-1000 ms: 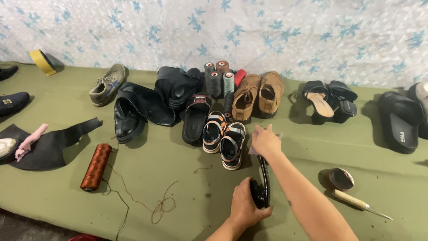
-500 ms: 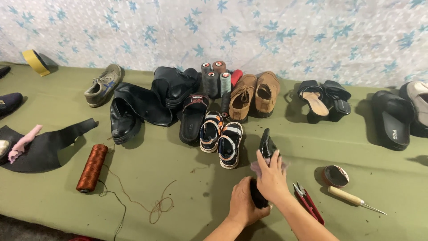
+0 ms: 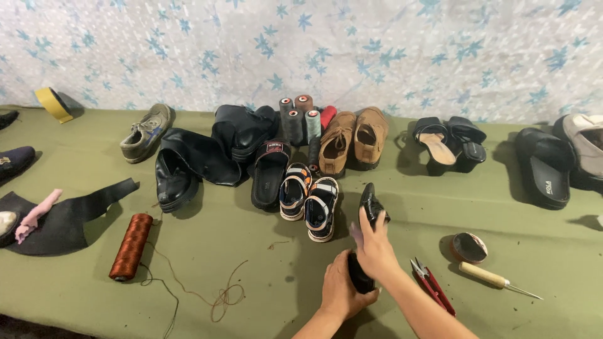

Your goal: The person wipes a pair of children's sandals with a cloth, cleaning the straps and soles. They then pick up a black high-heeled shoe and wipe it with the same cloth, cleaning the upper and heel. Finally, they pick up a black slide sandal and wipe it with the cloth.

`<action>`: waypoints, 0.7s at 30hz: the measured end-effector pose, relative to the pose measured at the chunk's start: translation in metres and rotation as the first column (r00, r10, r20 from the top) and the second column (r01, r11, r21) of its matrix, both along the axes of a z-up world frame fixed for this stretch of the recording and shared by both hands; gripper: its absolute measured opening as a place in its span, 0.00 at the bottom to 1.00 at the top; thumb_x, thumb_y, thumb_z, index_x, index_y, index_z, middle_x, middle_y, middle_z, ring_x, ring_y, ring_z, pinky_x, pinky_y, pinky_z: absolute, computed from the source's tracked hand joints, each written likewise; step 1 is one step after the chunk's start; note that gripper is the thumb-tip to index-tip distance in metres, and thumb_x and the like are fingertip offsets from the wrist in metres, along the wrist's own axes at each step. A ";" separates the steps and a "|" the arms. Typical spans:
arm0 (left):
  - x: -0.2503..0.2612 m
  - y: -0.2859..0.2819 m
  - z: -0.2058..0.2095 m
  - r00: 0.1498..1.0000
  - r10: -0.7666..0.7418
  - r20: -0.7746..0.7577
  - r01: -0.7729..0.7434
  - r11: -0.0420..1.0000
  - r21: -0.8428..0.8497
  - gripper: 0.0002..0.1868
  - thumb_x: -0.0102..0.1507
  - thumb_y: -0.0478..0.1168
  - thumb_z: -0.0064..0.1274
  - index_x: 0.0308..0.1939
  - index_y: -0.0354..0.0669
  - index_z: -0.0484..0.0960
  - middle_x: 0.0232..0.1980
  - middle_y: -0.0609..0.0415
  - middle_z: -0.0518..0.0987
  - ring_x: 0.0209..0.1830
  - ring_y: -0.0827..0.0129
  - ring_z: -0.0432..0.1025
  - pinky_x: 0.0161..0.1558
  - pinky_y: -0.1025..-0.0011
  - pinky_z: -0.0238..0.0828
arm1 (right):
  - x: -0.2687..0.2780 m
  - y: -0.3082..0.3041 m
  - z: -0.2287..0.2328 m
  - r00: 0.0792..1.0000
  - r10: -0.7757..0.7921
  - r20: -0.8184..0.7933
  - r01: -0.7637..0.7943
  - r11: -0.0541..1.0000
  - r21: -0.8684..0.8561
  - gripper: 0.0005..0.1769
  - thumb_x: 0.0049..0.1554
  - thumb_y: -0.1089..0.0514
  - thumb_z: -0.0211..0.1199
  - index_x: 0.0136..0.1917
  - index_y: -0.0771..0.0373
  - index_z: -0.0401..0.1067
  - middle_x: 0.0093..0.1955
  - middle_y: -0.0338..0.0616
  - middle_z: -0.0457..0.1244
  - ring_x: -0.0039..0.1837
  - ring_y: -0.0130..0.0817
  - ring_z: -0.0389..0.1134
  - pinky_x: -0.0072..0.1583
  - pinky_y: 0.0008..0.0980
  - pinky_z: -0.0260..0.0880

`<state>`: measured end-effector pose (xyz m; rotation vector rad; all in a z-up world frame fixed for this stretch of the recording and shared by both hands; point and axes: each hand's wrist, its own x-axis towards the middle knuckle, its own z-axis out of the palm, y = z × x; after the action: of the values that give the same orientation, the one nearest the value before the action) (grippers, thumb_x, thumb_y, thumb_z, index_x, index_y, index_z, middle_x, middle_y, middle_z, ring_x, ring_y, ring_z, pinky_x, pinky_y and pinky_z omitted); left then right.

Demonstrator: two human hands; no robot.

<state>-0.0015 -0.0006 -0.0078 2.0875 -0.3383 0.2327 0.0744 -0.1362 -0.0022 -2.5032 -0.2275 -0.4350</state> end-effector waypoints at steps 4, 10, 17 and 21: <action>0.000 -0.001 -0.001 0.996 0.024 0.086 -0.022 1.000 -0.021 0.45 0.41 0.47 0.70 0.59 0.38 0.68 0.49 0.47 0.79 0.44 0.50 0.75 0.50 0.60 0.72 | -0.036 -0.005 -0.002 0.963 -0.039 -0.267 0.076 0.989 0.130 0.44 0.59 0.52 0.57 0.83 0.52 0.42 0.83 0.62 0.43 0.74 0.63 0.57 0.66 0.53 0.66; 0.000 0.000 0.004 0.994 -0.001 0.106 0.001 1.000 -0.002 0.42 0.42 0.48 0.71 0.56 0.37 0.70 0.46 0.47 0.79 0.42 0.52 0.75 0.52 0.61 0.70 | -0.003 -0.017 -0.032 0.923 -0.098 -0.373 0.166 0.974 0.156 0.47 0.59 0.48 0.57 0.83 0.64 0.41 0.75 0.55 0.57 0.75 0.55 0.59 0.70 0.47 0.64; -0.004 0.000 0.016 0.999 0.000 0.051 0.000 1.000 -0.011 0.42 0.42 0.47 0.72 0.57 0.42 0.70 0.47 0.49 0.80 0.43 0.53 0.76 0.51 0.62 0.72 | 0.025 0.001 0.012 0.838 -0.209 -0.504 0.307 0.945 0.118 0.29 0.61 0.39 0.57 0.59 0.67 0.68 0.55 0.58 0.70 0.58 0.55 0.72 0.61 0.47 0.71; -0.001 0.000 0.006 1.000 0.019 0.011 -0.019 1.000 0.003 0.45 0.41 0.49 0.72 0.58 0.39 0.70 0.47 0.47 0.81 0.43 0.50 0.77 0.49 0.60 0.74 | -0.002 -0.008 -0.035 0.967 -0.129 -0.220 0.139 0.990 0.032 0.41 0.60 0.48 0.58 0.77 0.75 0.51 0.78 0.76 0.48 0.76 0.69 0.54 0.72 0.54 0.59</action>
<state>-0.0029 -0.0008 -0.0015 2.0940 -0.3257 0.2552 0.0722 -0.1439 -0.0372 -2.5040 0.0381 -0.2128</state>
